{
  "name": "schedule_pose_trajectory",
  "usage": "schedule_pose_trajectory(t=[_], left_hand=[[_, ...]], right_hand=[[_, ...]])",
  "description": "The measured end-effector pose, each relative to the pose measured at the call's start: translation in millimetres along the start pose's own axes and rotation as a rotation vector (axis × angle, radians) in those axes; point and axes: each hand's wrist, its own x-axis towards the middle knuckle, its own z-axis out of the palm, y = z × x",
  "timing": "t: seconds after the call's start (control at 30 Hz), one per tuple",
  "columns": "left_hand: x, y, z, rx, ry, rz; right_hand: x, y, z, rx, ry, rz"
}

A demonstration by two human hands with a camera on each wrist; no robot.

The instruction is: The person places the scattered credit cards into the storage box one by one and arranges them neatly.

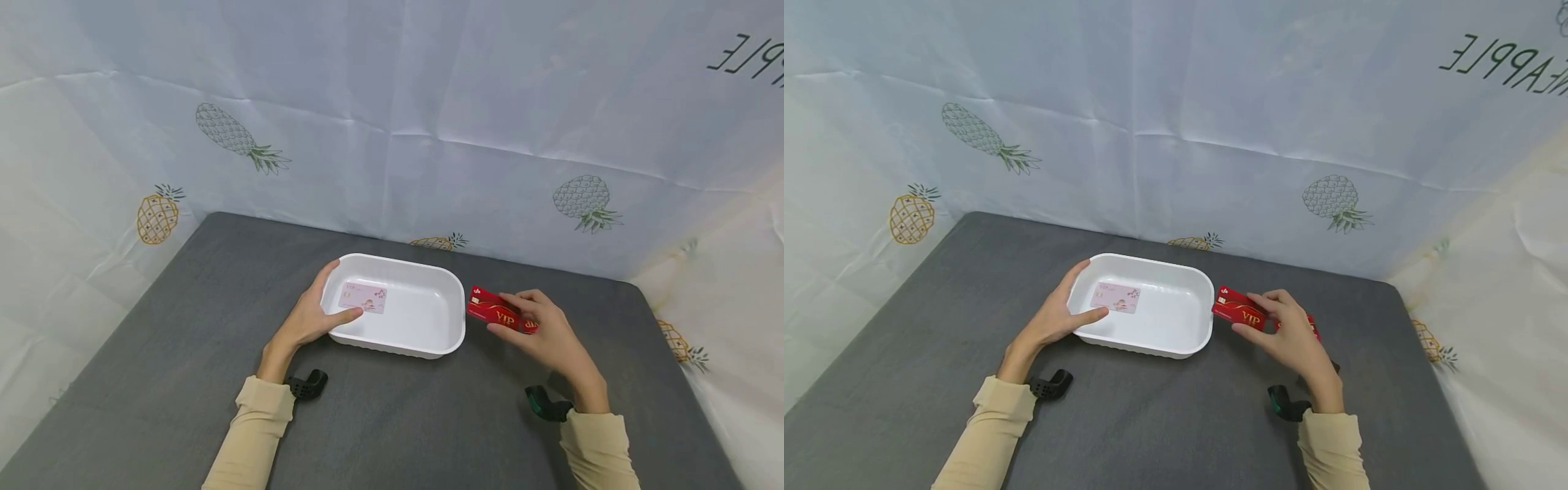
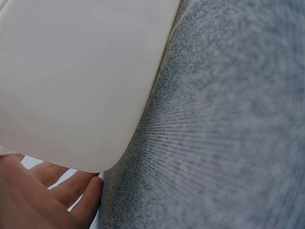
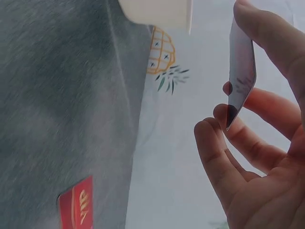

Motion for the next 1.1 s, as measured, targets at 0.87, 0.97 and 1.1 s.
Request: schedule_pose_trajectory(t=[0.87,0.97,1.1], left_hand=[[-0.8,0.7,-0.4,-0.017,0.000,-0.010],[-1.3,0.9,-0.8,-0.016,-0.001,-0.005],[-1.5,1.2,-1.1,-0.013,-0.002,-0.002]], right_hand=[[43,-41,37,0.083,-0.071,-0.093],[45,-44,41,0.089,-0.088,-0.090],[48,-47,46,0.100,-0.103,-0.099]])
